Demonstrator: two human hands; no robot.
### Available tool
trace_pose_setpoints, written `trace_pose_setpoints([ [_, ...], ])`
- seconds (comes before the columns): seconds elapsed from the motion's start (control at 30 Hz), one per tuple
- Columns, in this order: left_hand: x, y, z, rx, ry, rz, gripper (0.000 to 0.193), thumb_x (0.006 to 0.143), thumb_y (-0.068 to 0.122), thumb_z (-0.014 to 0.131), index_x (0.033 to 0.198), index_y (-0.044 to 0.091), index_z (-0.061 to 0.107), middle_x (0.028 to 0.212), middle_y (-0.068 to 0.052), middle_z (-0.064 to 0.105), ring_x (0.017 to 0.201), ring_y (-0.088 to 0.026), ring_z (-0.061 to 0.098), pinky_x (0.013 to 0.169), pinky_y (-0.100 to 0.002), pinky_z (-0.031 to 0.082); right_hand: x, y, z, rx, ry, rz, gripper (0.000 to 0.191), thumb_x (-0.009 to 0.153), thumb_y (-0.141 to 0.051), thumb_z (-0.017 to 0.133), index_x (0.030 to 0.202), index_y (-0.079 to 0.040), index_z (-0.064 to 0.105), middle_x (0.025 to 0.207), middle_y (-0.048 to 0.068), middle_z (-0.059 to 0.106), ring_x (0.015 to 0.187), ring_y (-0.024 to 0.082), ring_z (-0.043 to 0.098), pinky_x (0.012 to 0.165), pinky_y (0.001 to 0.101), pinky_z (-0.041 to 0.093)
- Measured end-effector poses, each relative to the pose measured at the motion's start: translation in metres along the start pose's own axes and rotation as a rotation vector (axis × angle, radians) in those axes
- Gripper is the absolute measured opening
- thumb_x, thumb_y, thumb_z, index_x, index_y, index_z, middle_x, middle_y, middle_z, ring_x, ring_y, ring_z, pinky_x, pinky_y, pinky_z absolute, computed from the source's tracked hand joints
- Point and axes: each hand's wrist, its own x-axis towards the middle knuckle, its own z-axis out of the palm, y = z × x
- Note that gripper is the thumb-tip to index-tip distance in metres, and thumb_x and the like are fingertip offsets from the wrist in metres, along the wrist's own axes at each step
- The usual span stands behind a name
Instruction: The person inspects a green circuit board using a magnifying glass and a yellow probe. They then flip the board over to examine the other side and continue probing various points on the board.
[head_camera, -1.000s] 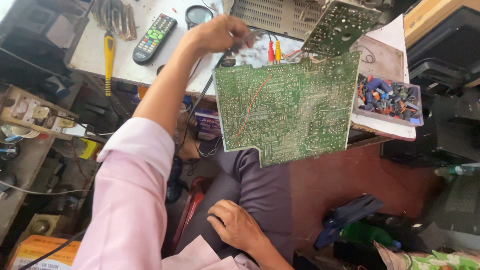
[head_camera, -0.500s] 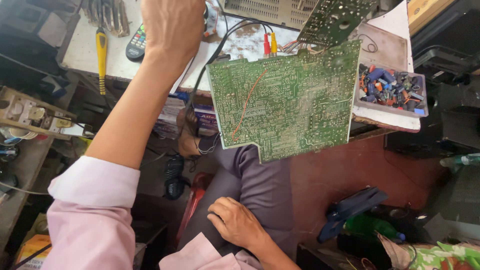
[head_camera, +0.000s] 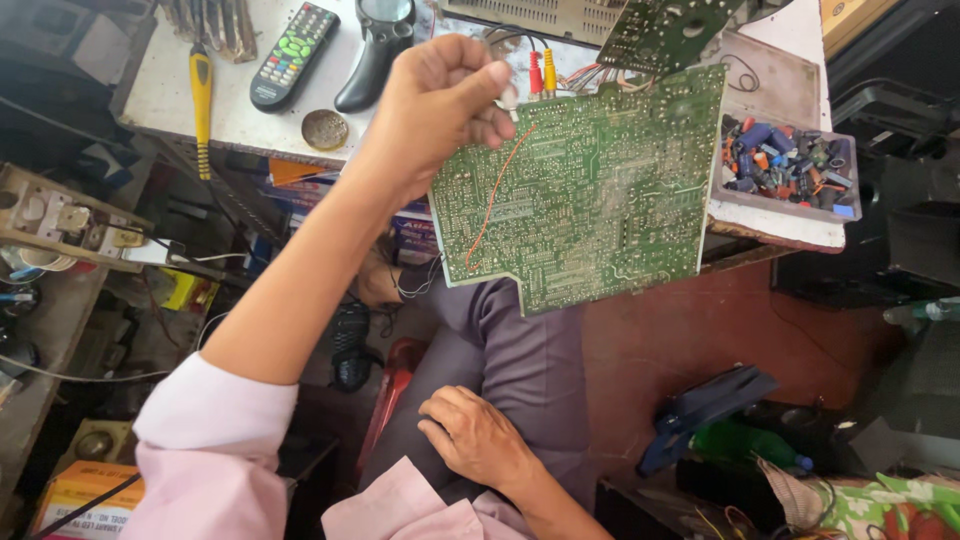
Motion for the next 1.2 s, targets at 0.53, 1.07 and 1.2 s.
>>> trace_pose_setpoints([
  [0.53, 0.013, -0.025, 0.031, 0.692, 0.25, 0.403, 0.018, 0.089, 0.018, 0.078, 0.09, 0.0, 0.075, 0.079, -0.008, 0.079, 0.072, -0.012, 0.078, 0.065, -0.027, 0.056, 0.001, 0.001, 0.0, 0.007, -0.01, 0.023, 0.012, 0.092, -0.014, 0.068, 0.098, -0.004, 0.065, 0.097, 0.013, 0.065, 0.094, 0.034, 0.064, 0.083, 0.0433, 0.052],
  [1.07, 0.007, -0.021, -0.015, 0.505, 0.381, 0.422, 0.014, 0.1, 0.011, 0.063, 0.104, 0.0, 0.07, 0.081, -0.006, 0.069, 0.069, -0.008, 0.059, 0.061, -0.027, 0.048, 0.001, 0.0, -0.001, 0.003, 0.006, 0.001, 0.013, 0.091, -0.013, 0.069, 0.099, -0.003, 0.065, 0.097, 0.014, 0.065, 0.094, 0.034, 0.064, 0.083, 0.0429, 0.053],
  [1.2, 0.007, -0.021, -0.056, 0.853, 0.436, 0.395, 0.016, 0.1, 0.011, 0.062, 0.105, 0.001, 0.073, 0.077, -0.006, 0.072, 0.069, -0.01, 0.066, 0.064, -0.029, 0.052, 0.002, -0.001, 0.0, -0.008, 0.011, -0.012, 0.013, 0.092, -0.013, 0.069, 0.099, -0.003, 0.065, 0.097, 0.014, 0.065, 0.094, 0.035, 0.064, 0.083, 0.0434, 0.052],
])
